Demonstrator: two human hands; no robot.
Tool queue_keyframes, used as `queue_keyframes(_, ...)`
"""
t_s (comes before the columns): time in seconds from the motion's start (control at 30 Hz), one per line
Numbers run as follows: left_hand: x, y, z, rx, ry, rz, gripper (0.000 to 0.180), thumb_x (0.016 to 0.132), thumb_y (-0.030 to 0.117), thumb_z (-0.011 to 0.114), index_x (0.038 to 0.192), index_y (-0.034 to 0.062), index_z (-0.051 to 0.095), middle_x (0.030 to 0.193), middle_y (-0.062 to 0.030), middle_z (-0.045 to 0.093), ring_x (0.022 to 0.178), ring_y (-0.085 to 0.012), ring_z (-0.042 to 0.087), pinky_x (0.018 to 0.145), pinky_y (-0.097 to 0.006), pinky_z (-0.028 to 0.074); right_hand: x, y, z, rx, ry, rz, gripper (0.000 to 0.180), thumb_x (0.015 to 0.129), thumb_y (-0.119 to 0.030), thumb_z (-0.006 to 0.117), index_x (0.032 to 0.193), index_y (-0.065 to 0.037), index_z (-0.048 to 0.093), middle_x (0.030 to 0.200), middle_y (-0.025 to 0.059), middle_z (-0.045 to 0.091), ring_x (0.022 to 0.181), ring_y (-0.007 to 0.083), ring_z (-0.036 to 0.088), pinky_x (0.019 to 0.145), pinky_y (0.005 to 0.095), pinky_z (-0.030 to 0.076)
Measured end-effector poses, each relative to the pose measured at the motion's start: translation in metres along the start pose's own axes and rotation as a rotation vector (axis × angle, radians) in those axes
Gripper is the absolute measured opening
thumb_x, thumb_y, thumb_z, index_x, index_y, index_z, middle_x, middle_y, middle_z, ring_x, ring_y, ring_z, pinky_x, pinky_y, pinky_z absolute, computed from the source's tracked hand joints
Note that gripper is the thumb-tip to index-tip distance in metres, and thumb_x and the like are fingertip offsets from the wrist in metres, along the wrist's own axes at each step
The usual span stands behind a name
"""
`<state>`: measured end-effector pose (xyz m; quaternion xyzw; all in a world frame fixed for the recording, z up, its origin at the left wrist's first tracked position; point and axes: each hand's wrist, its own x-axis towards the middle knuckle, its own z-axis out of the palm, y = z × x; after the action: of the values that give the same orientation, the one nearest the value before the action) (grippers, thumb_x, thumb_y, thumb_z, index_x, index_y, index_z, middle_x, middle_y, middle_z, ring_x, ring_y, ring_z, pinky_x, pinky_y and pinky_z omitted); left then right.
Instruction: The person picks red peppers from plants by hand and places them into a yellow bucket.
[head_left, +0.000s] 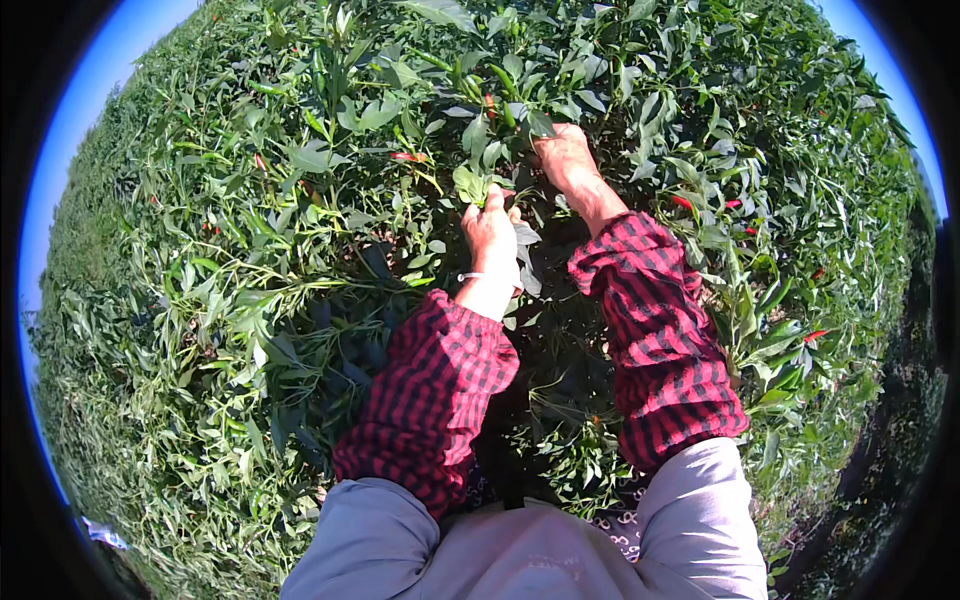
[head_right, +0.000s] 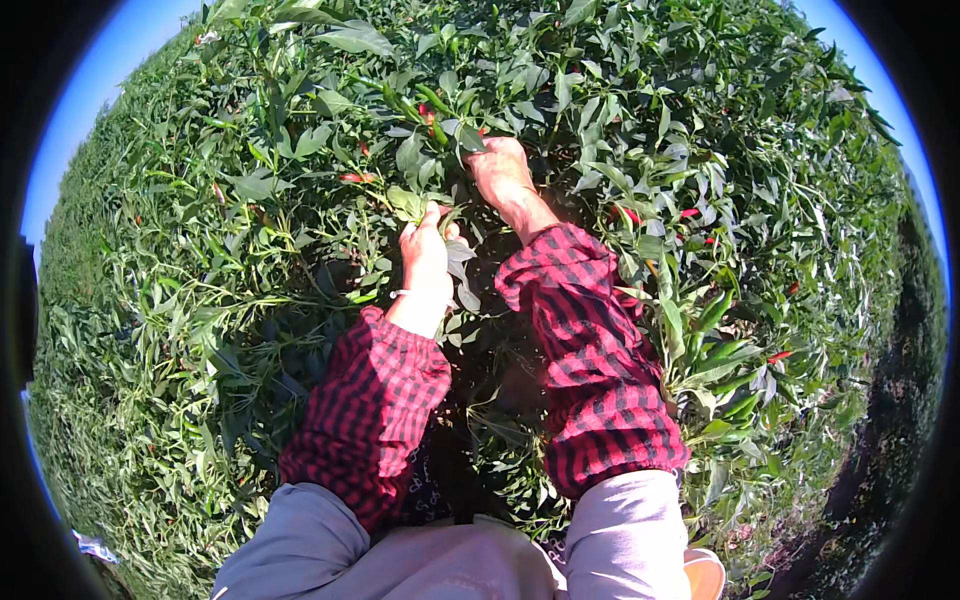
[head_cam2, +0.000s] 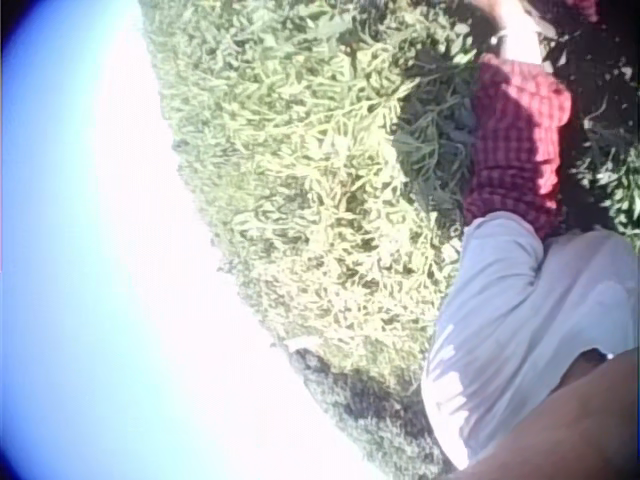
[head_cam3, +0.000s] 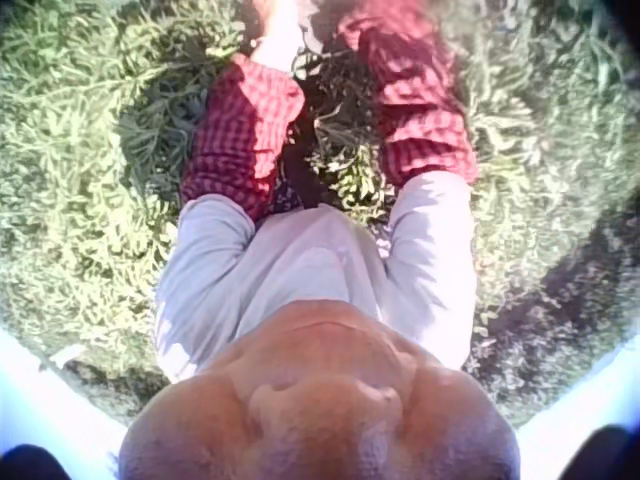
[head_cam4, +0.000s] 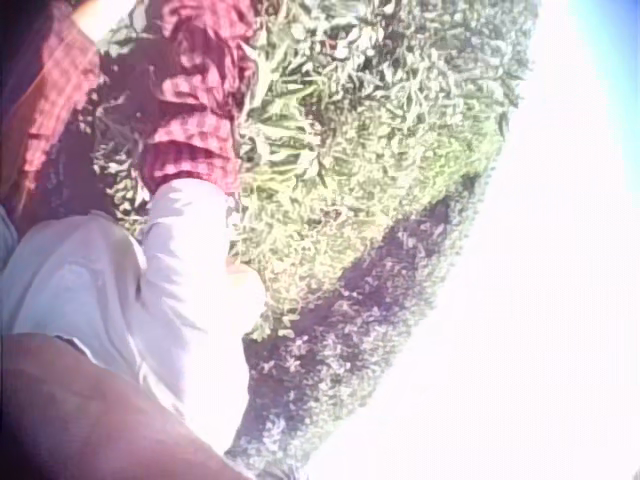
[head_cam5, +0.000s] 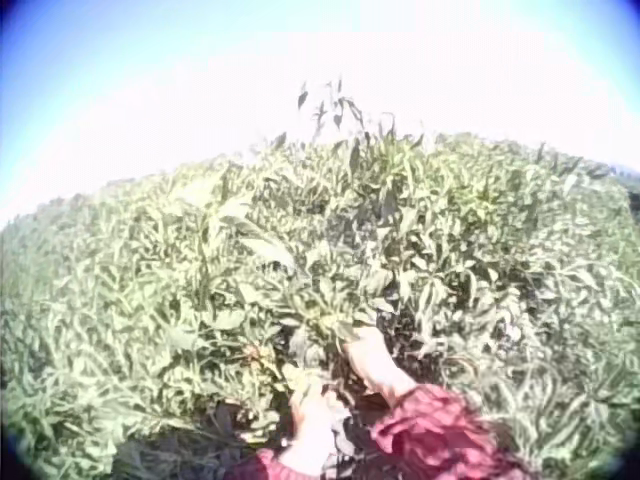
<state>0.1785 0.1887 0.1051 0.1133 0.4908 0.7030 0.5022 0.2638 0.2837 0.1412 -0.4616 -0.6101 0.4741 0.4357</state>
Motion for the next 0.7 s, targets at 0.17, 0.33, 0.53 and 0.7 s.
queue_keyframes(0.17, 0.028, 0.002, -0.013, -0.108, 0.153, 0.014, 0.021, 0.088, 0.025, 0.055, 0.087, 0.0033, 0.057, 0.066, -0.0025, 0.052, 0.053, -0.0145, 0.052, 0.044, -0.028, 0.044, -0.056, 0.008, -0.048, 0.687, -0.154, 0.113, 0.02, 0.091, -0.02, 0.039, 0.089, -0.005, 0.052, 0.065, -0.0012, 0.049, 0.051, 0.0061, 0.041, 0.041, 0.0194, 0.028)
queue_keyframes(0.33, 0.05, 0.0, -0.017, 0.147, -0.339, 0.5, 0.03, 0.086, 0.015, 0.056, 0.112, 0.0009, 0.049, 0.089, -0.0062, 0.06, 0.075, -0.0137, 0.058, 0.065, -0.027, 0.045, -0.089, 0.057, -0.055, 0.702, -0.313, 0.038, 0.019, 0.088, -0.009, 0.05, 0.105, -0.002, 0.055, 0.08, 0.0043, 0.058, 0.07, 0.0117, 0.054, 0.058, 0.0231, 0.043)
queue_keyframes(0.53, 0.038, 0.024, -0.013, 0.287, -1.06, 0.012, 0.038, 0.088, 0.014, 0.054, 0.121, -0.0025, 0.046, 0.114, -0.0117, 0.056, 0.104, -0.0159, 0.053, 0.09, -0.027, 0.041, -0.122, 0.053, -0.022, 0.028, -0.296, -0.161, 0.016, 0.085, -0.012, 0.054, 0.096, -0.001, 0.057, 0.091, 0.0025, 0.056, 0.084, 0.0123, 0.053, 0.075, 0.0248, 0.041)
queue_keyframes(0.7, 0.015, 0.044, -0.021, 0.4, -1.309, -0.001, 0.041, 0.08, 0.016, 0.06, 0.117, 0.001, 0.051, 0.116, -0.0141, 0.052, 0.105, -0.0189, 0.052, 0.087, -0.03, 0.044, -0.153, 0.067, -0.023, 0.548, -0.233, -0.223, 0.03, 0.078, -0.006, 0.06, 0.107, -0.005, 0.051, 0.111, 0.0054, 0.054, 0.096, 0.0161, 0.053, 0.085, 0.0278, 0.042)
